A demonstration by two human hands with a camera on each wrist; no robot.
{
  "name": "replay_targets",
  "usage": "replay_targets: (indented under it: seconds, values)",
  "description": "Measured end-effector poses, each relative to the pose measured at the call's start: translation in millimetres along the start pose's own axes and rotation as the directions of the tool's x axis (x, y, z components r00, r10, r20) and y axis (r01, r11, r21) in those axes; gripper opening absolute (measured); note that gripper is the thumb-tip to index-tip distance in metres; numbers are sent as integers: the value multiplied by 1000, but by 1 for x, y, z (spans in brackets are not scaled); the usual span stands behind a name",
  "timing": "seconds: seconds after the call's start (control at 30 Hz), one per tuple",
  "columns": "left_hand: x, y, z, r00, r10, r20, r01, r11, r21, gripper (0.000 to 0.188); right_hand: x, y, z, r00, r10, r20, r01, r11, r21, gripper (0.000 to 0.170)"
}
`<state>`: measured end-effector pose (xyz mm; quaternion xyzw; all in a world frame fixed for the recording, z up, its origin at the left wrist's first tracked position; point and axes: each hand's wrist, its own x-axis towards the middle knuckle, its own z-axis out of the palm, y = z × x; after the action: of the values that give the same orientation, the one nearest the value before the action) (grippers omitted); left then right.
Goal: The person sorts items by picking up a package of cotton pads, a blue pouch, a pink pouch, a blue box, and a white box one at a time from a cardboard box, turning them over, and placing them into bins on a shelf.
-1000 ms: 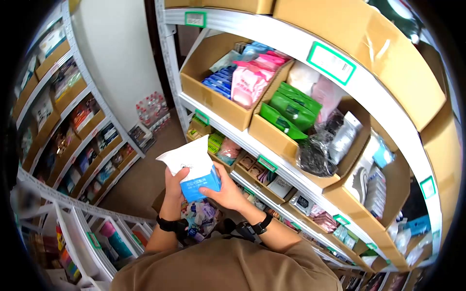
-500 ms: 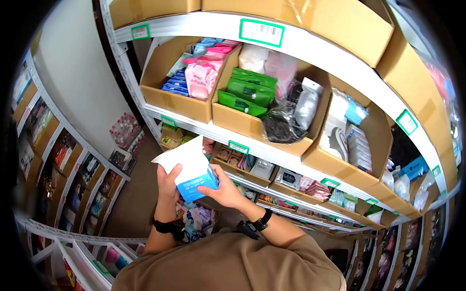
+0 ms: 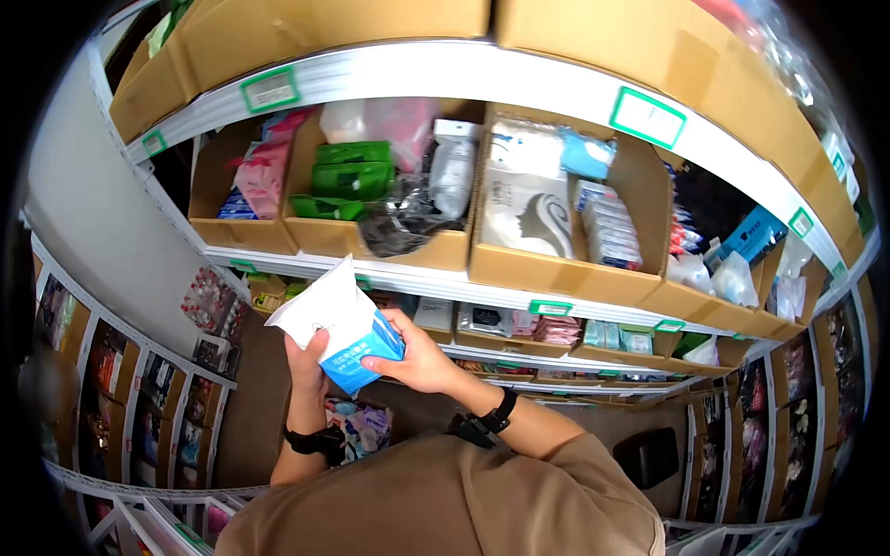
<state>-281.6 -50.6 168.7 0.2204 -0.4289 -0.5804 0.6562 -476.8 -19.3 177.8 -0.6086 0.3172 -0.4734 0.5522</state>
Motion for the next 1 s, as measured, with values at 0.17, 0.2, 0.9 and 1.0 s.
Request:
replay_targets:
  seconds: [0.17,0.2,0.9,1.0]
  values:
    - [-15,-18,72,997,9,80,-19,992,122,80,-44,-21,-54,998,-59,-27,57,996,-67,63]
    - [-17,-24,85,996,-3,86,-9,991,131,79,-55,-24,-64,998,-53,-37,51,997,-64,63]
    - [-43,-142,288,869,-185,459,102,975,198,79,-223,-78,-247,920,-149,-364,171,985,28,65]
    - [-42,-144,296,801,-311,511,198,944,264,86,-230,-77,-258,907,-133,-399,163,986,44,64]
